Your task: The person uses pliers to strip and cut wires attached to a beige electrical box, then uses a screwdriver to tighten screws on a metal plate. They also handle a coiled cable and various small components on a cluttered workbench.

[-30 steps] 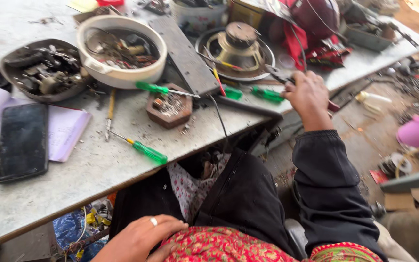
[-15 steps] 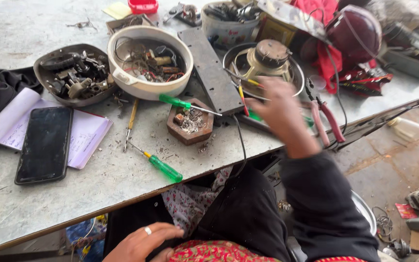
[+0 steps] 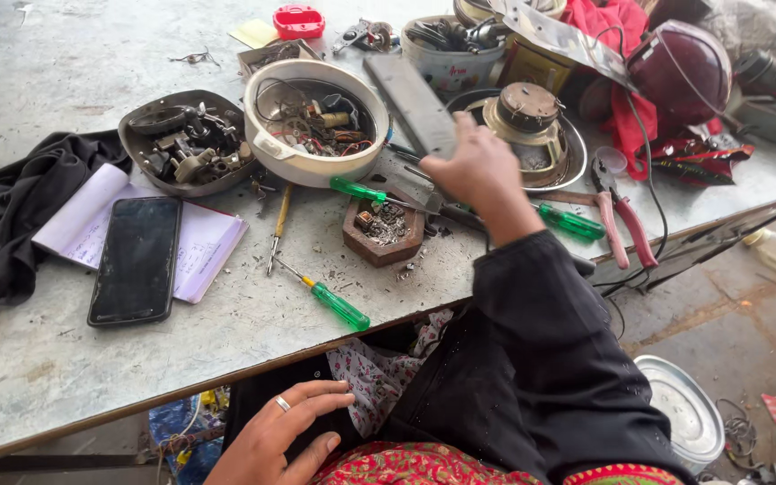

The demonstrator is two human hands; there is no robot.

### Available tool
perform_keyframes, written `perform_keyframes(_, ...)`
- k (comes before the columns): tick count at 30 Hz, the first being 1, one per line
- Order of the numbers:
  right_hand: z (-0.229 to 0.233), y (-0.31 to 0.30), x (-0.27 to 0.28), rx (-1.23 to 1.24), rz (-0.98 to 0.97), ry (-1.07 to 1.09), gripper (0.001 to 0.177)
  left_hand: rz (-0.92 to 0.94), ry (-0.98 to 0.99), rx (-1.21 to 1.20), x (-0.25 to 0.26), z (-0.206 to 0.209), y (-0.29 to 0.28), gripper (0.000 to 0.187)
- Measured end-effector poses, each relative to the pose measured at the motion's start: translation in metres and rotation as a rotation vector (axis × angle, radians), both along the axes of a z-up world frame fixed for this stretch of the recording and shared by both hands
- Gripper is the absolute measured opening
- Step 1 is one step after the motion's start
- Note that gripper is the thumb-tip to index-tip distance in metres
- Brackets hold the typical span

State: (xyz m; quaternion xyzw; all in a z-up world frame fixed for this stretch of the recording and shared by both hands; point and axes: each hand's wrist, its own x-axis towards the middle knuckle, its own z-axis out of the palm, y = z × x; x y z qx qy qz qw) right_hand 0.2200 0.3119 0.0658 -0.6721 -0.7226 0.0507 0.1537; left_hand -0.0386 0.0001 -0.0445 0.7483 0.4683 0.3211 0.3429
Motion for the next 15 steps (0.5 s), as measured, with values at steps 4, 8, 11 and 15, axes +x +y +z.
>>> perform_keyframes(4, 0.021, -0.014, 0.033, -0.022, 0.026, 0.498, 0.082, 0.053, -0.018, -0.114, -0.001, 0.003, -0.008, 0.041)
perform_keyframes(8, 0.018, -0.064, 0.045, 0.17, 0.361, 0.914, 0.074, 0.115, -0.279, -0.123, -0.003, 0.006, -0.008, 0.05)
perform_keyframes(11, 0.006, -0.13, 0.032, 0.174, 0.524, 0.891, 0.081, 0.121, -0.67, -0.091, 0.003, 0.011, -0.004, 0.069)
perform_keyframes(15, 0.0, -0.209, -0.013, 0.068, 0.809, 0.705, 0.09, 0.079, -1.017, 0.063, 0.031, 0.028, 0.015, 0.098)
